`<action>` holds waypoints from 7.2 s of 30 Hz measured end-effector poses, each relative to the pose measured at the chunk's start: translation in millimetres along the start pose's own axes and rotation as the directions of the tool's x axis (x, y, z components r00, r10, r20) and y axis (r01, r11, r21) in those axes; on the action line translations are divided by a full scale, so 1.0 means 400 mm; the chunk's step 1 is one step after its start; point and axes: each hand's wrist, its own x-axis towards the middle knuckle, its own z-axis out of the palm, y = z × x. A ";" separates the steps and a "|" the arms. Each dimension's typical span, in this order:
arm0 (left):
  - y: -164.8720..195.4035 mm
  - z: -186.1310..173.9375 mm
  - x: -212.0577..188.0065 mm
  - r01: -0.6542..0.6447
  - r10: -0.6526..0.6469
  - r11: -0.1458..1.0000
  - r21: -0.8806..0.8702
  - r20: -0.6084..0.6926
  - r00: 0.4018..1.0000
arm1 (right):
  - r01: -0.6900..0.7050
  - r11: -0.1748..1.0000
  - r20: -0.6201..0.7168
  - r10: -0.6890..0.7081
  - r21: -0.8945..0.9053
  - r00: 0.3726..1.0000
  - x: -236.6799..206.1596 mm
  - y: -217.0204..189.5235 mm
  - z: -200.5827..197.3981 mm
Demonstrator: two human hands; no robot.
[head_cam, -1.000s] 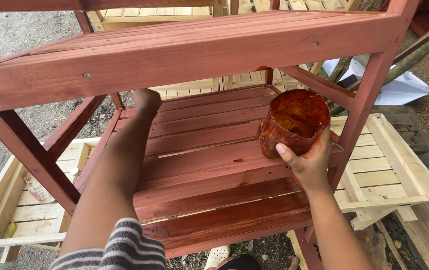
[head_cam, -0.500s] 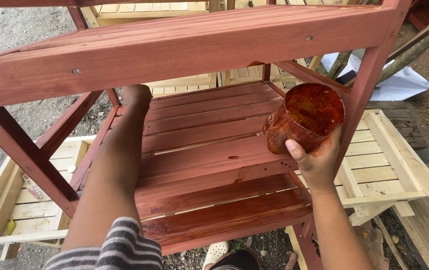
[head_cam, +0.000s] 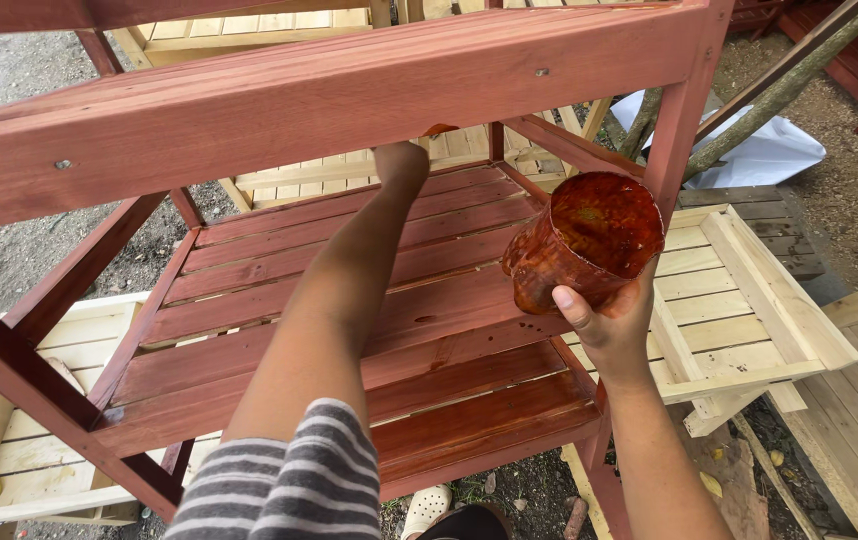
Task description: The person applies reddish-brown wood stain to a slatted wooden shelf unit outdoors, holding a cut plastic bottle of stain in one hand and a brush in the other. They brush stain across the shelf boards, rails and edges, dipping the brush into the bottle between passes and working over different surfaces of the unit.
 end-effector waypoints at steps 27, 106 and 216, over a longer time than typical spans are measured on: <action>-0.144 -0.163 0.029 0.417 -0.317 0.792 -0.445 0.283 0.905 | 0.036 0.999 -0.039 -0.036 0.000 0.999 0.002 0.009 -0.012; -0.424 -0.579 -0.060 0.515 -0.504 0.853 -0.084 -0.392 0.770 | 0.172 0.973 0.177 -0.144 -0.156 0.974 0.020 -0.001 0.232; -0.417 -0.299 0.137 -0.199 0.194 0.972 -0.127 -0.052 0.980 | 0.059 0.976 0.221 -0.011 -0.209 0.975 0.128 0.025 0.273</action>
